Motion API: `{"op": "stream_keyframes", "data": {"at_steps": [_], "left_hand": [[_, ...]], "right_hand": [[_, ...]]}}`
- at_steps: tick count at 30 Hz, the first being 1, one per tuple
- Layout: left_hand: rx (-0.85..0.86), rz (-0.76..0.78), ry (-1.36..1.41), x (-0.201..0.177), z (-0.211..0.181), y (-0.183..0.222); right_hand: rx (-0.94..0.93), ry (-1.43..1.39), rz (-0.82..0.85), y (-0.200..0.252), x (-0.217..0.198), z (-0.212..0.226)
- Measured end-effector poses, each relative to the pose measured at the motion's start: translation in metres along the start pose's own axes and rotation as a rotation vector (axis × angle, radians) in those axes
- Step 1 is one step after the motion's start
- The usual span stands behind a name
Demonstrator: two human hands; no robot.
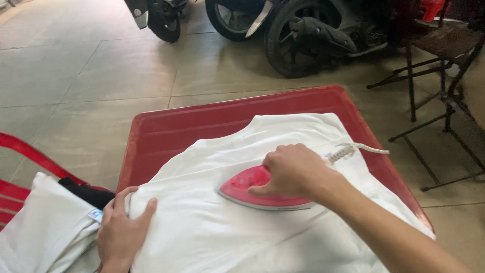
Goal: The person irons a white shirt laid out on a red ironing board using a pink electric iron. They move the iron back and forth across the fabric, occasionally pausing to adjust the shirt's position with their left hand.
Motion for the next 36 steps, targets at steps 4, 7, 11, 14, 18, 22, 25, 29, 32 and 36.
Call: {"op": "stream_keyframes", "data": {"at_steps": [4, 7, 11, 14, 18, 22, 25, 29, 32, 36], "left_hand": [[0.031, -0.056, -0.006, 0.0, 0.003, -0.002], [0.018, -0.027, 0.0, -0.007, 0.001, 0.001], [-0.013, 0.094, 0.003, -0.014, -0.005, 0.006], [-0.009, 0.104, 0.011, -0.015, -0.004, 0.007], [0.003, 0.093, 0.03, -0.013, -0.002, 0.006], [0.011, 0.079, 0.039, -0.01, -0.001, 0.004], [0.001, 0.066, 0.033, -0.009, -0.001, 0.004], [0.008, 0.048, 0.028, -0.01, -0.001, 0.002], [0.017, 0.023, 0.053, -0.006, 0.002, -0.001], [0.031, 0.034, 0.115, -0.007, 0.004, -0.001]], "right_hand": [[-0.149, 0.023, -0.013, -0.009, 0.019, 0.031], [-0.215, 0.023, 0.033, -0.008, 0.03, 0.057], [-0.332, 0.045, 0.064, -0.001, 0.037, 0.078], [-0.418, 0.087, 0.109, 0.008, 0.041, 0.079], [-0.462, 0.153, 0.184, 0.015, 0.041, 0.061], [-0.281, 0.158, 0.171, 0.008, 0.023, 0.038], [-0.003, 0.032, 0.099, -0.001, 0.01, 0.031], [-0.074, -0.032, -0.053, -0.023, 0.022, 0.051], [-0.188, -0.016, -0.091, -0.029, 0.033, 0.078], [-0.314, 0.025, 0.008, -0.021, 0.037, 0.094]]}}
Point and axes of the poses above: each hand's wrist, its own y-axis away from the middle knuckle, its own x-axis out of the palm, z = x × y, the point moved 4 cm from there along -y, towards the middle knuckle, and after that the axes turned 14 degrees about -y, right-handed, at the moved point
